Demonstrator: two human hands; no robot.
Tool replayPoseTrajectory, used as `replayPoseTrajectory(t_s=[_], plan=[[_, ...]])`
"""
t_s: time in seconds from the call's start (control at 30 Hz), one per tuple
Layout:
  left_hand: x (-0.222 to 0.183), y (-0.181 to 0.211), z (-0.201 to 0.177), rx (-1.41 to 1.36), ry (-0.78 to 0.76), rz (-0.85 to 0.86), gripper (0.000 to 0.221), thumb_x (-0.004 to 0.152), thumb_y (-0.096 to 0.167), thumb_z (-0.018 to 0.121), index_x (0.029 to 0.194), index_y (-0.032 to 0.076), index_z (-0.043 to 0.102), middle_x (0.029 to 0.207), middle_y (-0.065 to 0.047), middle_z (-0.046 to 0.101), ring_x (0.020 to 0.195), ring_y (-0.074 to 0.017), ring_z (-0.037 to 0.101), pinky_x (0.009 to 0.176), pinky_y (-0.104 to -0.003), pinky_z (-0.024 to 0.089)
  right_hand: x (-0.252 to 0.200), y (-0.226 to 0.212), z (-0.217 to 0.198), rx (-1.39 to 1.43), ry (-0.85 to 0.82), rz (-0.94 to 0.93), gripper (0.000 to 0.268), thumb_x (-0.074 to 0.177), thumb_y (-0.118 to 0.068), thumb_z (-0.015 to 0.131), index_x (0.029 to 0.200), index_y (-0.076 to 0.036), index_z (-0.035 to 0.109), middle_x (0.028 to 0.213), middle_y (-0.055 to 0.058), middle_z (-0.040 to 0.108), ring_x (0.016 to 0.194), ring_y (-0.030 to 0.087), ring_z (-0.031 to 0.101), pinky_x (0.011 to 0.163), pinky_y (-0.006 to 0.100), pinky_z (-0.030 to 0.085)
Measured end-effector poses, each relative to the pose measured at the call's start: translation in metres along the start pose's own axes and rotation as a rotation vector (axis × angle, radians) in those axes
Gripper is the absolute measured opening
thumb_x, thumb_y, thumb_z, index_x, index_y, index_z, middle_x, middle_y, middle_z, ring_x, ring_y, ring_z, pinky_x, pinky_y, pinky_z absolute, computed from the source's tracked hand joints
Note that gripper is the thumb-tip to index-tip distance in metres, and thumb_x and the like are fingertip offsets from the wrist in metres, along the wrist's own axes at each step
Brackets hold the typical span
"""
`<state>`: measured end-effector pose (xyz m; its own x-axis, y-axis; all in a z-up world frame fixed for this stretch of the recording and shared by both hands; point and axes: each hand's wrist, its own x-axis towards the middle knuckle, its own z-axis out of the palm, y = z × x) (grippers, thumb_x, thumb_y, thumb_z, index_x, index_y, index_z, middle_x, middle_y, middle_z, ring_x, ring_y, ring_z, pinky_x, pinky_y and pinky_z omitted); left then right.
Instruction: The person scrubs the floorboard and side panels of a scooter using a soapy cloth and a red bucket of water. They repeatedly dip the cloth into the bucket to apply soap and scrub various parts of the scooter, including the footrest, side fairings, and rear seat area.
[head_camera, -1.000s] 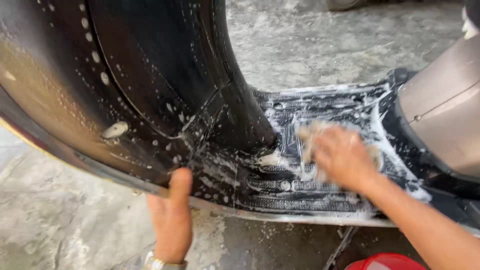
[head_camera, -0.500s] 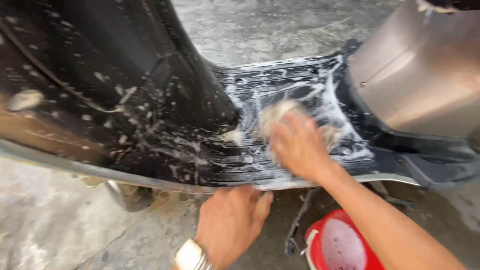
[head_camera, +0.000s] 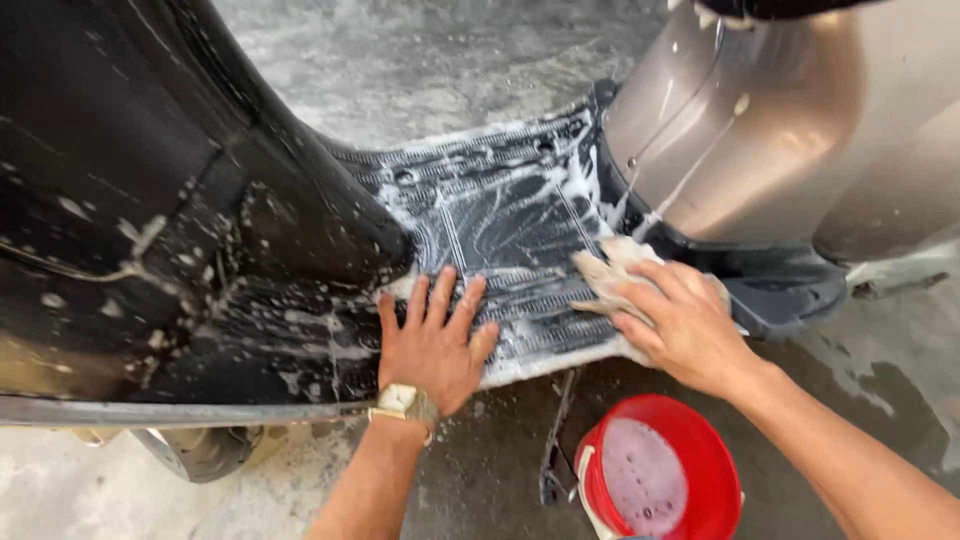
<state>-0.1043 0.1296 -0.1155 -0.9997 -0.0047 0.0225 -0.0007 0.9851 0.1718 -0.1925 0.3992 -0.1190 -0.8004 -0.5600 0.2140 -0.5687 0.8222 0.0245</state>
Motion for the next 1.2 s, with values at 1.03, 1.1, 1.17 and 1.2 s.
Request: replayPoseTrajectory(t_s=[1.03, 1.1, 1.17, 1.2], plan=[[0.009, -0.009, 0.035, 0.096, -0.084, -0.039, 0.068, 0.08, 0.067, 0.007, 0.14, 0.036, 0.003, 0.146, 0.002, 0.004, 0.132, -0.0247, 0.006, 0.097, -0.06, 0.009, 0.001, 0.151, -0.078, -0.578, 0.557, -0.792, 0.038, 0.093, -0.02, 0.049, 0.13, -0.025, 0.047, 0.134, 0.006, 0.043, 0.128, 0.035, 0.024, 0.105, 0.055, 0.018], [0.01, -0.016, 0.058, 0.318, 0.416, 0.071, 0.062, 0.088, 0.065, 0.013, 0.141, 0.033, 0.019, 0.142, 0.001, 0.023, 0.127, -0.0221, 0.023, 0.091, -0.053, 0.019, -0.002, 0.171, -0.111, -0.67, 0.495, -0.858, 0.045, 0.094, -0.033, 0.049, 0.137, -0.022, 0.041, 0.144, 0.011, 0.025, 0.132, 0.035, 0.022, 0.104, 0.056, 0.024], [0.018, 0.0, 0.024, 0.202, 0.079, -0.008, 0.064, 0.084, 0.065, 0.009, 0.14, 0.033, 0.006, 0.144, 0.0, 0.006, 0.13, -0.0236, 0.008, 0.095, -0.058, 0.009, 0.007, 0.155, -0.107, -0.627, 0.714, -0.673, 0.028, 0.092, -0.03, 0.06, 0.114, -0.015, 0.057, 0.125, 0.018, 0.043, 0.119, 0.043, 0.033, 0.099, 0.059, 0.03], [0.018, 0.007, 0.008, 0.085, -0.26, -0.107, 0.068, 0.08, 0.065, 0.005, 0.14, 0.034, -0.007, 0.147, 0.0, -0.01, 0.134, -0.0241, -0.007, 0.1, -0.062, -0.001, 0.011, 0.145, -0.101, -0.564, 0.924, -0.486, 0.02, 0.089, -0.027, 0.071, 0.092, -0.007, 0.073, 0.106, 0.025, 0.061, 0.105, 0.051, 0.044, 0.094, 0.063, 0.036]])
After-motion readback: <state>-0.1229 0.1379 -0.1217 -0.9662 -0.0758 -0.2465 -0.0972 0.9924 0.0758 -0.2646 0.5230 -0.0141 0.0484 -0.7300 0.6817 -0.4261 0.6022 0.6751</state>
